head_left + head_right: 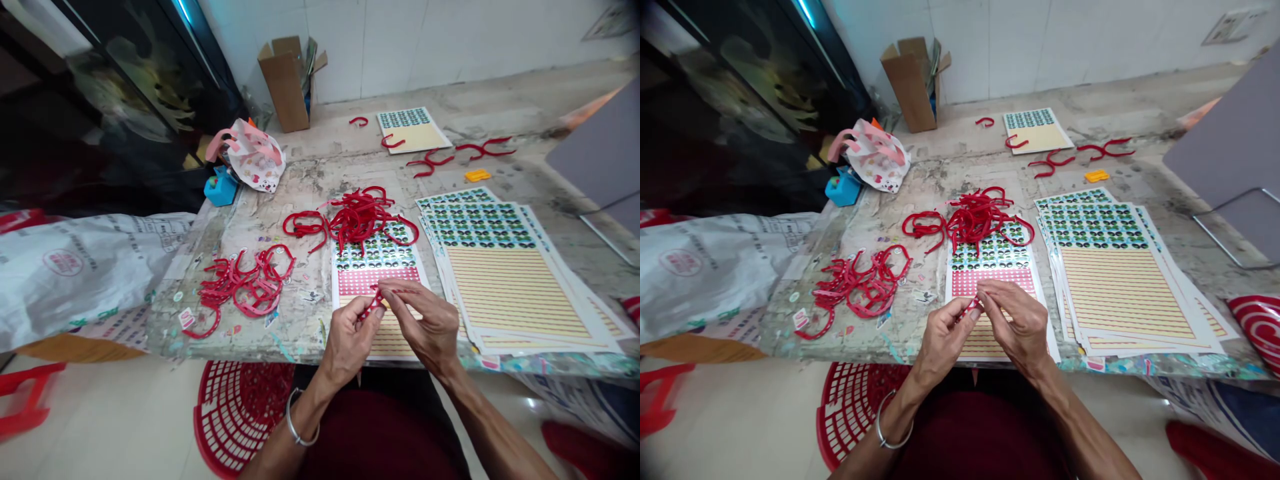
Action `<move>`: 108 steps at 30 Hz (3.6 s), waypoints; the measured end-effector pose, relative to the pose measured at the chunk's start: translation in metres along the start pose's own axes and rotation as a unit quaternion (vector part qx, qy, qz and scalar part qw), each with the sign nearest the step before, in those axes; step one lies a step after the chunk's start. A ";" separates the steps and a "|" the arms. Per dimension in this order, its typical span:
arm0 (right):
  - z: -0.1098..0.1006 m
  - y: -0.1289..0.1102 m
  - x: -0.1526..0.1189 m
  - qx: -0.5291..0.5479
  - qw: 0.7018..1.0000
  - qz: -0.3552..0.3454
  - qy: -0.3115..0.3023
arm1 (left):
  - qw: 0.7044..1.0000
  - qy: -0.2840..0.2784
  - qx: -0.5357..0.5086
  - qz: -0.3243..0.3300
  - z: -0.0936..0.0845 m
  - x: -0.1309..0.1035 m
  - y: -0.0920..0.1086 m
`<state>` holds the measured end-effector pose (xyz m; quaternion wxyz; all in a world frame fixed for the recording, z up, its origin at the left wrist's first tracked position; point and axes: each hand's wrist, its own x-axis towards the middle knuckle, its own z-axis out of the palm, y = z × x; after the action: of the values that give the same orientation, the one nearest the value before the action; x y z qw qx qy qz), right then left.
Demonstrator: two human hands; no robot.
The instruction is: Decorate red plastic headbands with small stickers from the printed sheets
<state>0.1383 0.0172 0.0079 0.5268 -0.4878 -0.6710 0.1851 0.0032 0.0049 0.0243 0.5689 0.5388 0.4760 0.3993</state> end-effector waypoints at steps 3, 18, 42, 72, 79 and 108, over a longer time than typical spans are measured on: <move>-0.002 -0.002 -0.004 -0.006 0.999 -0.033 0.003 | 1.000 0.008 0.015 0.007 0.001 0.000 0.000; 0.008 -0.004 -0.001 0.045 0.993 0.103 0.020 | 0.997 0.047 0.040 0.038 0.001 -0.004 -0.002; 0.003 0.011 -0.003 0.301 0.922 0.214 -0.116 | 0.998 -0.048 -0.034 0.008 -0.007 -0.008 -0.004; 0.000 0.005 0.006 0.366 0.878 0.280 -0.129 | 0.996 -0.033 -0.064 0.043 -0.012 -0.011 -0.022; -0.001 0.002 0.009 0.317 0.900 0.281 -0.105 | 0.998 -0.009 -0.053 0.040 -0.009 -0.011 -0.026; 0.171 0.042 0.089 -0.226 0.915 -0.025 -0.332 | 0.825 0.252 0.492 0.113 -0.123 0.018 -0.091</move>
<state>0.0085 0.1574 -0.0419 0.1533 -0.4875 -0.8432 0.1669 -0.1172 0.0419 -0.0642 0.0389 0.6778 0.6721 0.2955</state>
